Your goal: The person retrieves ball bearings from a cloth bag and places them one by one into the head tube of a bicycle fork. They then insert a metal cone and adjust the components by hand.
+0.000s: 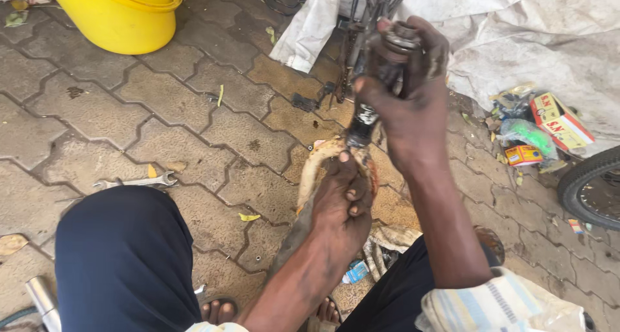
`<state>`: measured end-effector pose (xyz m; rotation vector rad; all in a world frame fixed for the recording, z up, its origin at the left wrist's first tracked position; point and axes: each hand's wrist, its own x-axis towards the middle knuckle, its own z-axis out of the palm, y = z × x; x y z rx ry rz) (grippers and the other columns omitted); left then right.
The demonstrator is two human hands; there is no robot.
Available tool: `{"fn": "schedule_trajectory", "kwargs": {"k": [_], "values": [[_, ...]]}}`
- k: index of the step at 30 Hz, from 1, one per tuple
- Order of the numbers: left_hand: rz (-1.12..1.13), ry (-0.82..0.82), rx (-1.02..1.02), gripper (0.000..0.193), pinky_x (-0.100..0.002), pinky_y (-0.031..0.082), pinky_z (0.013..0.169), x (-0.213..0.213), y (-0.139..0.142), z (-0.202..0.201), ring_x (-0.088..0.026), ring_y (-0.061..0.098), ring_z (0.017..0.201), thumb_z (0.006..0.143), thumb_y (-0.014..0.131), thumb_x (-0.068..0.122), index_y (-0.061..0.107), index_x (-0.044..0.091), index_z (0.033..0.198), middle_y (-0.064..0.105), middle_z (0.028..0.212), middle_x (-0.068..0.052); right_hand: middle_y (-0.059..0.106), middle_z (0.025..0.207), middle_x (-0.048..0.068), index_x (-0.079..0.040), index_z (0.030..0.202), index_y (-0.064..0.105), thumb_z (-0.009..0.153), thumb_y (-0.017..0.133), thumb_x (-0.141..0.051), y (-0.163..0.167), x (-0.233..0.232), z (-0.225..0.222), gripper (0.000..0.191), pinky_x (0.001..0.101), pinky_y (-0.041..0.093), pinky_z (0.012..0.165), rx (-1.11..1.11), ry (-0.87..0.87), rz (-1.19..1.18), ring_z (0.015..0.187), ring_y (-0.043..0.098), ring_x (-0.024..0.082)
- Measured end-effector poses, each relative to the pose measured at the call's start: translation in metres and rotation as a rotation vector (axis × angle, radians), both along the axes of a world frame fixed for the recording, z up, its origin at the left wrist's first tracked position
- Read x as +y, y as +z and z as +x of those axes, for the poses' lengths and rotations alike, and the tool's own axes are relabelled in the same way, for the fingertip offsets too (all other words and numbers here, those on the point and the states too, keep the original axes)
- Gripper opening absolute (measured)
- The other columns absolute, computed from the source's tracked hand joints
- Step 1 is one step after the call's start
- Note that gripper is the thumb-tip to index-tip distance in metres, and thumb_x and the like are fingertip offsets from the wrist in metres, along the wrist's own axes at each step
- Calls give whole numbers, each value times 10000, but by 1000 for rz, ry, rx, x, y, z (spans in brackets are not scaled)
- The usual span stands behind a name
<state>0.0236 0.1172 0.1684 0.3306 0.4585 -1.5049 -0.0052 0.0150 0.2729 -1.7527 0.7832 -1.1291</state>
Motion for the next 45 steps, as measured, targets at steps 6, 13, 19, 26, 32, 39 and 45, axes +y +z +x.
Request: {"fn": "schedule_trajectory", "kwargs": {"k": [6, 13, 19, 26, 32, 39, 45], "values": [[-21, 55, -29, 171, -164, 315, 328, -6, 6, -2, -26, 410, 464, 1028, 617, 261, 518, 145, 952, 510, 722, 42, 583, 1258, 149, -180, 1417, 367, 823, 712, 112, -2, -14, 9, 746, 432, 636, 1011, 177, -38, -318, 1156, 671, 266], [-76, 28, -52, 184, -157, 321, 322, -7, 9, -26, -19, 400, 454, 1035, 593, 283, 525, 129, 960, 487, 702, 39, 569, 1193, 134, -173, 1459, 342, 870, 730, 90, 6, -24, -20, 753, 441, 654, 990, 77, -19, -61, 1144, 702, 275], [-60, 18, -109, 131, -163, 322, 316, -12, 18, -46, -24, 396, 453, 1020, 608, 238, 530, 137, 987, 474, 693, 38, 568, 1196, 74, -171, 1447, 344, 850, 718, 137, 14, -25, -46, 768, 386, 639, 954, 21, -54, 25, 1152, 649, 204], [-30, 35, -221, 193, -164, 320, 302, -10, 20, -62, -24, 386, 435, 1021, 605, 297, 524, 129, 970, 418, 637, 40, 619, 1169, 54, -162, 1428, 374, 818, 797, 61, 23, -24, -61, 775, 353, 661, 956, -11, 59, 47, 1110, 667, 195], [-12, 26, -305, 246, -177, 300, 284, -11, 26, -70, -39, 365, 411, 1001, 599, 356, 529, 126, 947, 391, 587, 32, 664, 1218, 61, -111, 1366, 476, 803, 835, -38, 24, -31, -79, 672, 375, 570, 1021, -11, 21, 121, 1171, 675, 202], [28, 21, -278, 198, -174, 305, 314, -13, 27, -82, -34, 369, 447, 1000, 597, 308, 560, 116, 1033, 445, 671, 42, 680, 1321, 112, -79, 1405, 536, 929, 702, -97, 18, -33, -112, 504, 488, 519, 1117, -396, 234, 337, 1307, 647, 268], [13, -20, -225, 192, -183, 312, 313, -17, 29, -79, -44, 366, 437, 1011, 597, 292, 541, 109, 1023, 430, 653, 30, 658, 1395, 143, -66, 1401, 544, 922, 711, -76, 20, -35, -117, 507, 467, 489, 1148, -352, 176, 361, 1349, 615, 252]]}}
